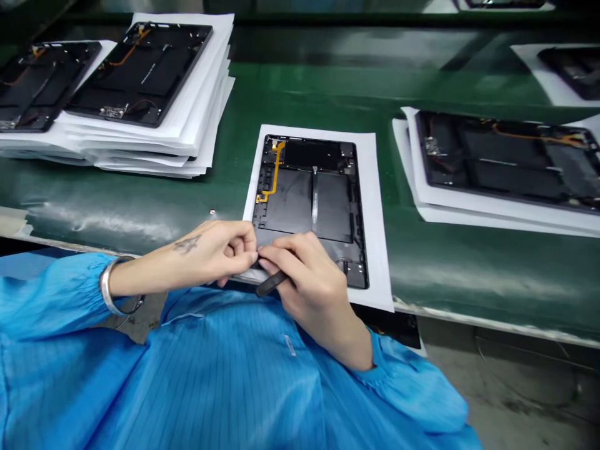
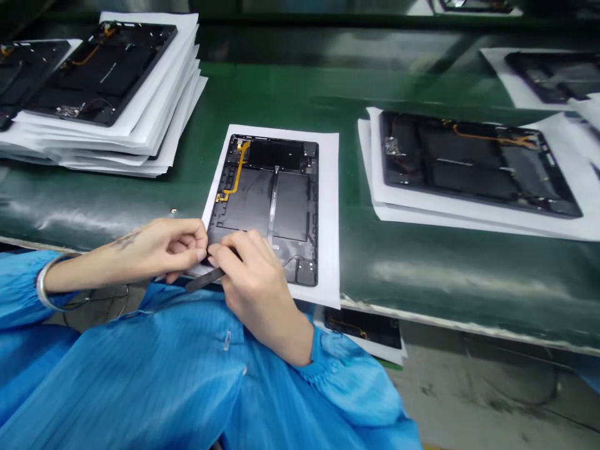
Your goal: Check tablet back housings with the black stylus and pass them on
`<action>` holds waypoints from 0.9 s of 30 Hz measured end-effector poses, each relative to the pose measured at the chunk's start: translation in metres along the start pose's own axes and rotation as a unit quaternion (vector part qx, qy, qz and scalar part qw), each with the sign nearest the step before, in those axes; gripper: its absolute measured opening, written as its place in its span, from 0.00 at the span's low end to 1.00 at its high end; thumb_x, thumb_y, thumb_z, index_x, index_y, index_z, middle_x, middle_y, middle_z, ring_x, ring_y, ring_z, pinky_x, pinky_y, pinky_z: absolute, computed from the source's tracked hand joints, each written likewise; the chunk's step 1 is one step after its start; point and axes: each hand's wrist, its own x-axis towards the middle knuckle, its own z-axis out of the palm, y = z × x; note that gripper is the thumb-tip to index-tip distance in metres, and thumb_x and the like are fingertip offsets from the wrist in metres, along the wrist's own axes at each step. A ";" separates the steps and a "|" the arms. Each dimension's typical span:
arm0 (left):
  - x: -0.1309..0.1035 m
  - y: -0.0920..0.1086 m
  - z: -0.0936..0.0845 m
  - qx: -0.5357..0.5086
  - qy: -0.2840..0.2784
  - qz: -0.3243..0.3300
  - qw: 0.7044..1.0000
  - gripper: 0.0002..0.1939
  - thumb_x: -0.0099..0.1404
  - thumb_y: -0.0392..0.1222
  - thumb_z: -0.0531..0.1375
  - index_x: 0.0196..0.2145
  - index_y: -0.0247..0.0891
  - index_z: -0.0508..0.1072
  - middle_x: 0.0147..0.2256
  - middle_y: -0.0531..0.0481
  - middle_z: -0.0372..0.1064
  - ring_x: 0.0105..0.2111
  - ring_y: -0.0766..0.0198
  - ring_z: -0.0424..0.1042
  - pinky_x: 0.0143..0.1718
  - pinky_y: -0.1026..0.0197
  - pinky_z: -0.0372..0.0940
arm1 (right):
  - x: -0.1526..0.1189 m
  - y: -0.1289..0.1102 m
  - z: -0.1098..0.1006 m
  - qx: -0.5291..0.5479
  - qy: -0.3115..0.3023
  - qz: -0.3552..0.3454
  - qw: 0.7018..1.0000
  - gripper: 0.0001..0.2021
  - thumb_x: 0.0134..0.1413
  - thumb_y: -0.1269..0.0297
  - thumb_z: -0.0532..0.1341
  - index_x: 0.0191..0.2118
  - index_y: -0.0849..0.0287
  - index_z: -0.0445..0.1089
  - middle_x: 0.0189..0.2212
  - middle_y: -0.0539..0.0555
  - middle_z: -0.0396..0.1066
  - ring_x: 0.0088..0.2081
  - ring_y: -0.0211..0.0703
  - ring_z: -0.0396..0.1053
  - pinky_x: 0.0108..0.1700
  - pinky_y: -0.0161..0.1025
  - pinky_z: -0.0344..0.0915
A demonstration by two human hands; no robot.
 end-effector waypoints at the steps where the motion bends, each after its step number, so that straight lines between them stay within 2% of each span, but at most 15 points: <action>1: 0.002 0.002 -0.001 -0.058 -0.030 -0.038 0.997 0.04 0.69 0.35 0.55 0.34 0.40 0.64 0.20 0.60 0.66 0.15 0.72 0.66 0.16 0.71 0.58 | -0.001 0.000 0.001 -0.016 0.000 -0.012 1.000 0.09 0.63 0.77 0.56 0.39 0.59 0.73 0.35 0.56 0.72 0.36 0.44 0.64 0.37 0.42 0.63; 3: 0.003 0.005 -0.002 -0.146 -0.075 -0.082 0.983 0.04 0.70 0.37 0.54 0.35 0.40 0.62 0.19 0.59 0.68 0.13 0.71 0.66 0.13 0.72 0.58 | -0.003 0.001 0.002 -0.037 0.012 -0.028 0.999 0.09 0.63 0.77 0.56 0.38 0.59 0.72 0.34 0.55 0.73 0.35 0.43 0.63 0.36 0.41 0.62; 5: 0.002 0.004 -0.001 -0.164 -0.061 -0.074 0.982 0.07 0.72 0.42 0.54 0.34 0.40 0.63 0.20 0.58 0.69 0.13 0.70 0.67 0.12 0.72 0.59 | -0.004 0.001 0.003 -0.034 0.021 -0.028 0.999 0.09 0.62 0.78 0.57 0.38 0.59 0.72 0.32 0.54 0.73 0.34 0.43 0.62 0.35 0.41 0.61; 6: 0.000 0.003 -0.001 -0.143 -0.026 -0.051 0.988 0.08 0.72 0.44 0.56 0.35 0.39 0.65 0.21 0.57 0.69 0.15 0.70 0.68 0.14 0.72 0.62 | -0.004 0.002 0.003 -0.023 0.019 -0.021 0.999 0.10 0.61 0.79 0.56 0.38 0.59 0.72 0.32 0.54 0.73 0.34 0.42 0.63 0.36 0.41 0.61; 8: -0.003 -0.001 0.001 -0.060 0.080 0.025 0.995 0.07 0.71 0.44 0.59 0.37 0.37 0.70 0.27 0.53 0.72 0.22 0.70 0.72 0.21 0.71 0.69 | -0.004 0.002 0.002 0.008 0.013 -0.002 1.000 0.11 0.59 0.81 0.56 0.37 0.59 0.71 0.33 0.53 0.73 0.34 0.42 0.64 0.37 0.41 0.62; 10: -0.006 -0.006 0.005 0.024 0.172 0.104 0.979 0.06 0.70 0.41 0.61 0.41 0.37 0.74 0.35 0.49 0.74 0.29 0.69 0.75 0.28 0.70 0.73 | -0.003 0.003 0.001 0.038 0.010 0.012 0.999 0.12 0.59 0.81 0.55 0.36 0.59 0.71 0.33 0.53 0.73 0.34 0.42 0.65 0.37 0.41 0.62; 12: -0.009 -0.010 0.010 0.063 0.210 0.154 0.963 0.06 0.70 0.39 0.61 0.43 0.37 0.76 0.39 0.48 0.74 0.30 0.70 0.74 0.29 0.71 0.74 | -0.001 0.004 0.001 0.063 0.013 0.017 0.998 0.11 0.58 0.82 0.56 0.35 0.60 0.71 0.32 0.54 0.73 0.35 0.42 0.67 0.37 0.42 0.62; 16: -0.010 -0.013 0.017 0.068 0.205 0.178 0.960 0.04 0.70 0.37 0.61 0.42 0.37 0.76 0.37 0.51 0.73 0.26 0.74 0.72 0.27 0.74 0.73 | 0.001 0.003 0.001 0.079 0.020 0.024 0.996 0.11 0.61 0.80 0.55 0.36 0.60 0.72 0.32 0.54 0.73 0.34 0.42 0.67 0.38 0.42 0.62; 21: -0.009 -0.005 0.017 0.110 0.201 0.194 0.954 0.03 0.71 0.35 0.60 0.39 0.37 0.75 0.34 0.52 0.71 0.26 0.74 0.70 0.26 0.73 0.69 | 0.002 0.002 0.001 0.080 0.022 0.019 0.996 0.11 0.62 0.79 0.55 0.35 0.60 0.72 0.31 0.54 0.73 0.34 0.42 0.66 0.37 0.42 0.63; 27: -0.007 -0.002 0.009 0.305 0.203 0.244 0.898 0.04 0.74 0.34 0.56 0.39 0.36 0.71 0.34 0.50 0.71 0.33 0.68 0.71 0.35 0.66 0.68 | -0.004 0.004 -0.002 0.023 0.030 -0.021 0.999 0.11 0.64 0.76 0.55 0.44 0.60 0.74 0.37 0.56 0.76 0.35 0.44 0.67 0.37 0.43 0.64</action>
